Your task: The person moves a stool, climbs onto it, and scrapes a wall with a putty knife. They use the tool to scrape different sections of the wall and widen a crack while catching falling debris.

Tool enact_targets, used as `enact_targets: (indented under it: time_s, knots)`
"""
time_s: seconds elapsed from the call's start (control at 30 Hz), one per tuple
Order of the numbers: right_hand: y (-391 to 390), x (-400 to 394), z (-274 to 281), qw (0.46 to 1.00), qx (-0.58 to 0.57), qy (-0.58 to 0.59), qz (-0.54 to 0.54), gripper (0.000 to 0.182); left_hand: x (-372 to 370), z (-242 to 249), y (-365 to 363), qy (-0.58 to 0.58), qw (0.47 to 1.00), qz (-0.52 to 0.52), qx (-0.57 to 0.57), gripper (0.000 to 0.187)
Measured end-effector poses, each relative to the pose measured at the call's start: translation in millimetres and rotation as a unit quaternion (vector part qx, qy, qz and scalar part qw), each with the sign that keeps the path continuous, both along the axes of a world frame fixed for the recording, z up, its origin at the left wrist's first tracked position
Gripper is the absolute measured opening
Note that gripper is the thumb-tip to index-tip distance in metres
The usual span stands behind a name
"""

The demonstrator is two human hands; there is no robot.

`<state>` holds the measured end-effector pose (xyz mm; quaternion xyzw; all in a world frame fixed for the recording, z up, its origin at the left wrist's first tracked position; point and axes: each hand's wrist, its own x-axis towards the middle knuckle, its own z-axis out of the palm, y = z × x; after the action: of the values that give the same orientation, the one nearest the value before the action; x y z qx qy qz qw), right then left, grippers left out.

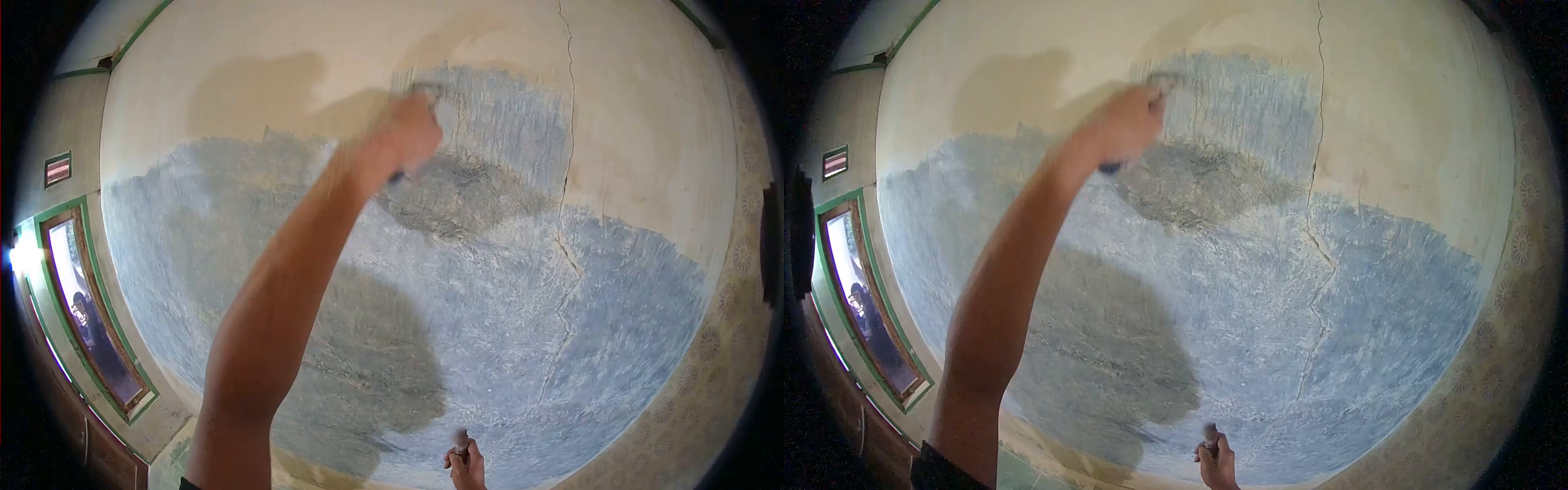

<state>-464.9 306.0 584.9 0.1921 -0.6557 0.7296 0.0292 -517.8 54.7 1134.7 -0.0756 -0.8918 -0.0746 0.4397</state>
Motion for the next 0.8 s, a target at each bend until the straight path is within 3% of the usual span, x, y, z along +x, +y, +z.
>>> enact_targets:
  time_s: [0.07, 0.13, 0.17, 0.2, 0.27, 0.3, 0.37, 0.4, 0.57, 0.6, 0.67, 0.7, 0.77, 0.8]
  knots:
    - [-0.6, 1.9, -3.7, 0.999, -0.036, -0.014, 0.022, 0.034, -13.3, 9.6, -9.1, -0.040, 0.998, -0.013, -0.040, 0.035]
    - [-7.7, 0.9, -0.9, 0.998, -0.059, -0.015, 0.028, 0.032, -12.2, 11.7, 2.6, -0.068, 0.986, 0.099, -0.116, 0.039]
    - [-6.5, 2.6, -1.3, 0.996, -0.081, -0.021, 0.034, 0.030, -4.7, -14.9, 11.2, 0.010, 0.998, 0.060, 0.030, 0.039]
    - [-7.4, 1.1, -1.2, 0.996, -0.081, -0.018, 0.036, 0.030, -6.8, -26.6, 8.5, 0.013, 0.998, 0.062, 0.031, 0.039]
    - [-8.1, 3.6, -0.9, 1.000, -0.006, -0.006, 0.013, 0.025, -22.9, -40.2, -0.4, 0.149, 0.988, 0.040, 0.014, 0.041]
    - [-10.2, 8.0, 7.8, 0.998, -0.045, -0.043, 0.032, 0.020, -15.3, -23.6, 4.8, 0.150, 0.988, 0.036, 0.007, 0.041]
    - [-11.2, 12.5, -0.8, 0.999, -0.027, -0.032, 0.022, 0.020, 8.0, 7.2, 12.5, -0.037, 0.994, 0.017, 0.106, 0.042]
    - [-15.2, 10.3, 1.3, 1.000, -0.013, -0.008, 0.017, 0.021, 2.6, 5.4, 8.4, -0.036, 0.994, 0.018, 0.106, 0.042]
    - [-25.6, 12.5, 3.4, 0.997, -0.054, -0.030, 0.037, 0.021, -0.2, -48.6, 5.2, 0.074, 0.995, -0.021, 0.056, 0.041]
    - [-23.1, 12.9, 1.7, 0.998, -0.050, -0.037, 0.030, 0.021, -6.3, -39.3, 3.1, 0.072, 0.995, -0.024, 0.058, 0.041]
    - [-22.8, 6.5, 5.1, 0.999, -0.028, -0.026, 0.021, 0.021, -21.0, -5.3, -5.9, 0.077, 0.991, 0.037, -0.100, 0.039]
    - [-18.2, 9.0, 4.5, 1.000, -0.001, -0.021, 0.014, 0.021, -15.8, -4.7, -1.5, 0.069, 0.993, 0.035, -0.094, 0.039]
    - [-19.6, 4.0, 5.6, 1.000, -0.018, -0.022, 0.015, 0.021, 7.2, 10.7, 18.0, -0.066, 0.990, 0.018, 0.126, 0.037]
    - [-16.6, 5.1, 5.1, 0.999, -0.031, -0.023, 0.016, 0.020, 2.8, -6.7, 14.6, -0.070, 0.989, 0.020, 0.129, 0.037]
